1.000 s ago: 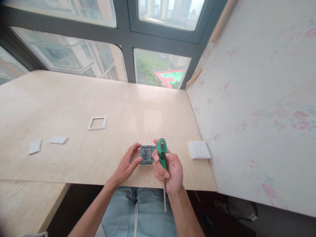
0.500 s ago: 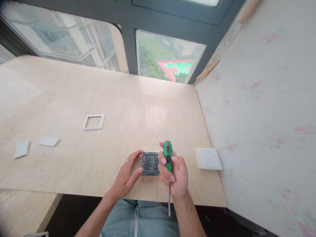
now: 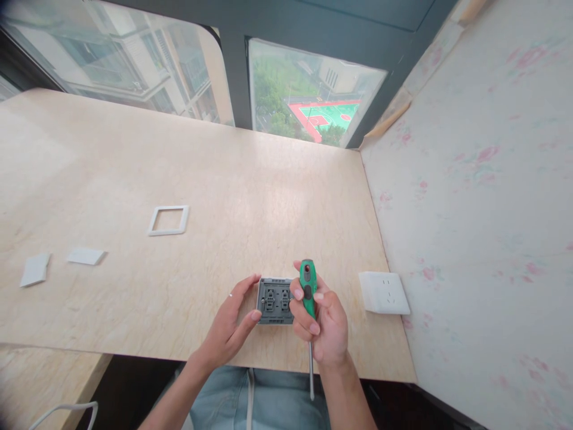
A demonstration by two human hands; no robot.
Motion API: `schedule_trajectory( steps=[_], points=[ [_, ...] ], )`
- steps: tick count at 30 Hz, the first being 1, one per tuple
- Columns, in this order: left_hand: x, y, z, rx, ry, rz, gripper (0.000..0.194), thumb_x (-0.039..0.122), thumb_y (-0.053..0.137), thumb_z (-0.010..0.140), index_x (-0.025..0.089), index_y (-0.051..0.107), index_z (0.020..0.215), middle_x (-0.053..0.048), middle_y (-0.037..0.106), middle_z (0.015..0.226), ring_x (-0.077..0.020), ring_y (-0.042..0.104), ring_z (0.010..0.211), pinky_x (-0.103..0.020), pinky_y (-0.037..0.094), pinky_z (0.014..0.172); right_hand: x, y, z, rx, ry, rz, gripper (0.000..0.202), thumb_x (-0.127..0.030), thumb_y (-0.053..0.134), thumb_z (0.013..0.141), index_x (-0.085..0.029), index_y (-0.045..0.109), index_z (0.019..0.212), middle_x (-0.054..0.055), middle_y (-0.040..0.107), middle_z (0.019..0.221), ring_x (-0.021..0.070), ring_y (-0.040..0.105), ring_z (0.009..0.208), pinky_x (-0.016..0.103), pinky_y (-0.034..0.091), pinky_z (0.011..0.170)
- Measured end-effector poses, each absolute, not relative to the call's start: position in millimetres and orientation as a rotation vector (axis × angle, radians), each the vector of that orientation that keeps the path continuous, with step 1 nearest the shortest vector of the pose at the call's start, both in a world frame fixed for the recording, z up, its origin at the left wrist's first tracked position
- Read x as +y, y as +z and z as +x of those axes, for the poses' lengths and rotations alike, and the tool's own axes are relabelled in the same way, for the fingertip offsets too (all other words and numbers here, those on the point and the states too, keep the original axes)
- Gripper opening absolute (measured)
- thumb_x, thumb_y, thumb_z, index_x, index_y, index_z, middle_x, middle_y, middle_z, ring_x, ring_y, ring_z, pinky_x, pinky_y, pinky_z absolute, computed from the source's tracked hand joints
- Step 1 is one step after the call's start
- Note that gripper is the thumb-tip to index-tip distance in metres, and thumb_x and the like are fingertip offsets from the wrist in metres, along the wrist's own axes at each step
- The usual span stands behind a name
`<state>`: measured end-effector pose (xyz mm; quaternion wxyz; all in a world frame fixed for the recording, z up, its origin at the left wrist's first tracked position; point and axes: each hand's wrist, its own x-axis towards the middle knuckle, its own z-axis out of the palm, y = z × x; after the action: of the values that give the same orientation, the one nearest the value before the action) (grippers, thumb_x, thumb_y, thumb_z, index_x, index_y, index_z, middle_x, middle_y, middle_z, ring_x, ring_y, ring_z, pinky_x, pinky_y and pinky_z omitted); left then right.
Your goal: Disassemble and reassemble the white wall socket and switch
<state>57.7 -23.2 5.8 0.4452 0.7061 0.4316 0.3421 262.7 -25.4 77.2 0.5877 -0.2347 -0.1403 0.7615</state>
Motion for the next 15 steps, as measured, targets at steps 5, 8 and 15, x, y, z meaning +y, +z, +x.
schedule_trajectory(
  steps=[5, 8, 15],
  points=[
    [-23.4, 6.3, 57.5, 1.075, 0.843, 1.755, 0.058, 0.039, 0.05, 0.101, 0.026, 0.028, 0.153, -0.015, 0.044, 0.153, -0.0305, 0.045, 0.14, -0.053, 0.039, 0.116, -28.1, 81.5, 265.4, -0.363, 1.781, -0.54, 0.042, -0.02, 0.045, 0.09, -0.024, 0.062, 0.128, 0.0, 0.056, 0.089, 0.001, 0.015, 0.041, 0.012, 0.013, 0.031],
    [-23.8, 6.2, 57.7, 1.076, 0.845, 1.758, 0.058, 0.039, 0.05, 0.101, 0.027, 0.027, 0.153, -0.014, 0.044, 0.153, -0.0301, 0.045, 0.14, -0.052, 0.039, 0.116, -29.9, 83.4, 265.3, -0.366, 1.787, -0.53, 0.042, -0.019, 0.046, 0.089, -0.025, 0.063, 0.127, 0.0, 0.057, 0.091, 0.0011, 0.015, 0.041, 0.013, 0.013, 0.031],
    [-23.4, 5.0, 58.3, 1.085, 0.851, 1.751, 0.057, 0.038, 0.05, 0.101, 0.027, 0.028, 0.152, -0.014, 0.045, 0.153, -0.0297, 0.046, 0.14, -0.052, 0.039, 0.115, -32.0, 86.6, 259.8, -0.397, 1.766, -0.6, 0.043, -0.02, 0.049, 0.088, -0.024, 0.06, 0.13, 0.0, 0.057, 0.091, 0.0014, 0.018, 0.042, 0.013, 0.014, 0.032]
  ],
)
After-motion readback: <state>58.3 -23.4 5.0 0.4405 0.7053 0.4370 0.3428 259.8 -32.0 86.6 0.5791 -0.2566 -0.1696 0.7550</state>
